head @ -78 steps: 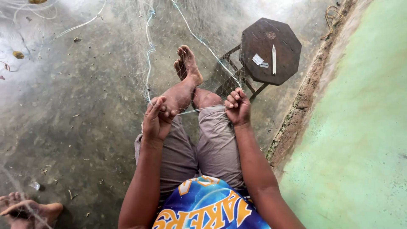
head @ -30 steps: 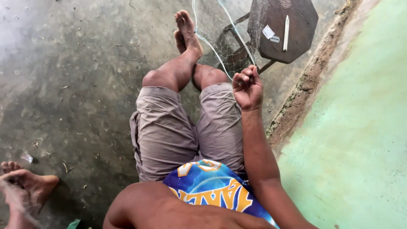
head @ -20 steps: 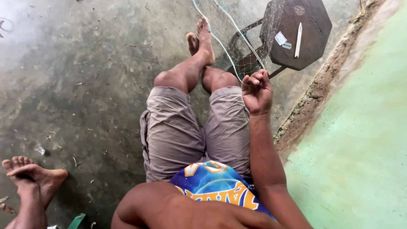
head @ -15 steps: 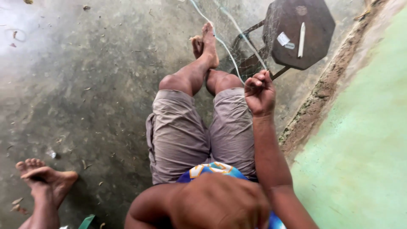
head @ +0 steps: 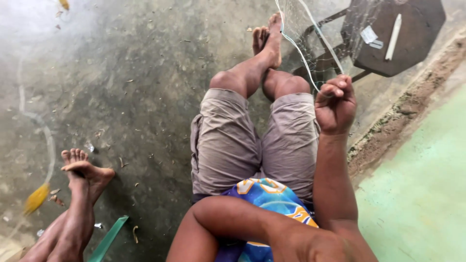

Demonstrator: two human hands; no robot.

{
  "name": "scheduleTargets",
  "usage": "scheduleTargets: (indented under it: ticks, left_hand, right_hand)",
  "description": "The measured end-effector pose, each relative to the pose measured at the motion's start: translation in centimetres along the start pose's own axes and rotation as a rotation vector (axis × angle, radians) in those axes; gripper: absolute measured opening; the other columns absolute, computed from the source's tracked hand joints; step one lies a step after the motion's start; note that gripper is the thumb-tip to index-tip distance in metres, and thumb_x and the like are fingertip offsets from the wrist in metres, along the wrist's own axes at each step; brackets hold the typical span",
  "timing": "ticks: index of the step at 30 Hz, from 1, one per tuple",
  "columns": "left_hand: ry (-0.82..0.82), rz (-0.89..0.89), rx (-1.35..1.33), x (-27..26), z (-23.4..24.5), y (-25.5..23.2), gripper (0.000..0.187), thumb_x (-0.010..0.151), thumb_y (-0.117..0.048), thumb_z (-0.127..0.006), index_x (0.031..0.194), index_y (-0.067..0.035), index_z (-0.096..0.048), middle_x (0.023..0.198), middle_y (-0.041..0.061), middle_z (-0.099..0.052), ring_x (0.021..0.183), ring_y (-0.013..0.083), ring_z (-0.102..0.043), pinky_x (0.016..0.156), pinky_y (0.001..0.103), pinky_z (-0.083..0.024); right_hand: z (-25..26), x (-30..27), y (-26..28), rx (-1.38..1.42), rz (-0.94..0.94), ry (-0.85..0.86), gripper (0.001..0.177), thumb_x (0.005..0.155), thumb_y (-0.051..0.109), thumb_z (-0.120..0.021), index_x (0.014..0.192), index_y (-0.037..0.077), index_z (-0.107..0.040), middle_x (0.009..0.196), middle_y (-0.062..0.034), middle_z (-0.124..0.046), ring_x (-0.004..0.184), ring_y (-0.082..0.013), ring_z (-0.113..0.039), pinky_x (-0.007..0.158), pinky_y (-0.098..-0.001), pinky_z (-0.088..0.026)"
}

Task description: Repairing a fishing net by tying knots with a shuttle tool

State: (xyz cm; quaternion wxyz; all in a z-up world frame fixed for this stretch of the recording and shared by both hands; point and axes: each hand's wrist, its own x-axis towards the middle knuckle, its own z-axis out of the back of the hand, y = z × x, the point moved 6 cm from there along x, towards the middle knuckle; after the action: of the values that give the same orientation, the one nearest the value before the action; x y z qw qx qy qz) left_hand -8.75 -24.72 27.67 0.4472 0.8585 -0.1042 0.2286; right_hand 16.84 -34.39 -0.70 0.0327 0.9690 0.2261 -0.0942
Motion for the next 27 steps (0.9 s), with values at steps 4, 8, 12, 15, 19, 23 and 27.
scheduleTargets:
  ticks: [4,8,12,15,19,23,27]
  left_hand:
    - [-0.101,0.196,0.644,3.5,-2.8,-5.0,0.046,0.099,-0.045,-0.067,0.073,-0.008,-0.063,0.072,0.01,-0.053,0.063,0.0219,-0.047,0.064,0.037,-0.034]
    - [-0.151,0.401,1.321,9.2,-2.4,-10.2,0.021,0.1,-0.016,-0.072,0.09,0.002,-0.077,0.094,0.018,-0.071,0.086,0.0272,-0.073,0.081,0.039,-0.059]
    - [-0.664,0.236,1.47,6.0,7.5,-25.7,0.022,0.09,-0.013,-0.084,0.086,0.004,-0.072,0.083,0.018,-0.069,0.066,0.0205,-0.067,0.06,0.033,-0.056]
    - [-1.193,0.02,1.173,6.7,10.4,-32.3,0.041,0.103,-0.046,-0.064,0.088,-0.008,-0.071,0.076,0.003,-0.064,0.063,0.0153,-0.066,0.062,0.028,-0.058]
    - [-1.078,-0.007,1.202,9.5,11.9,-34.3,0.046,0.102,-0.049,-0.066,0.127,-0.011,-0.07,0.111,0.005,-0.079,0.084,0.0177,-0.076,0.079,0.035,-0.064]
    - [-0.869,-0.274,1.04,10.2,11.1,-36.4,0.017,0.101,-0.025,-0.072,0.109,-0.011,-0.075,0.102,0.008,-0.077,0.089,0.0238,-0.074,0.097,0.046,-0.059]
    - [-0.791,-0.367,1.007,7.7,7.0,-37.0,0.009,0.102,-0.022,-0.067,0.1,-0.017,-0.074,0.098,0.004,-0.076,0.097,0.0236,-0.073,0.105,0.046,-0.055]
  right_hand:
    - [-2.1,-0.8,-0.3,0.055,0.021,0.017,0.018,0.114,0.021,-0.054,0.121,0.008,-0.066,0.1,0.0031,-0.064,0.079,-0.0042,-0.06,0.117,-0.0378,-0.055]
    - [-6.1,-2.4,-0.6,0.152,0.031,0.068,0.02,0.115,0.016,-0.05,0.124,0.002,-0.061,0.1,-0.0004,-0.061,0.081,-0.007,-0.06,0.123,-0.0447,-0.049]
    - [-9.1,-4.5,-1.1,0.275,-0.001,0.113,0.015,0.115,0.016,-0.052,0.122,0.004,-0.059,0.1,0.0016,-0.059,0.078,-0.0056,-0.059,0.123,-0.0472,-0.047]
    - [-10.5,-5.8,-1.5,0.369,-0.065,0.118,0.014,0.113,0.011,-0.052,0.125,0.004,-0.055,0.099,-0.0008,-0.057,0.078,-0.0084,-0.059,0.117,-0.0517,-0.048]
    - [-13.5,-6.7,-3.4,0.37,-0.099,0.11,0.013,0.114,0.012,-0.05,0.125,0.005,-0.054,0.098,-0.0002,-0.057,0.078,-0.0071,-0.058,0.109,-0.0471,-0.053]
    - [-10.1,-5.8,-1.2,0.373,0.015,0.024,0.009,0.11,0.003,-0.055,0.119,0.002,-0.055,0.096,-0.0014,-0.057,0.077,-0.0117,-0.058,0.101,-0.0389,-0.053]
    - [-5.7,-4.0,0.5,0.223,0.13,-0.043,0.012,0.107,0.006,-0.06,0.119,0.004,-0.062,0.099,0.0035,-0.062,0.081,-0.0063,-0.059,0.111,-0.042,-0.047]
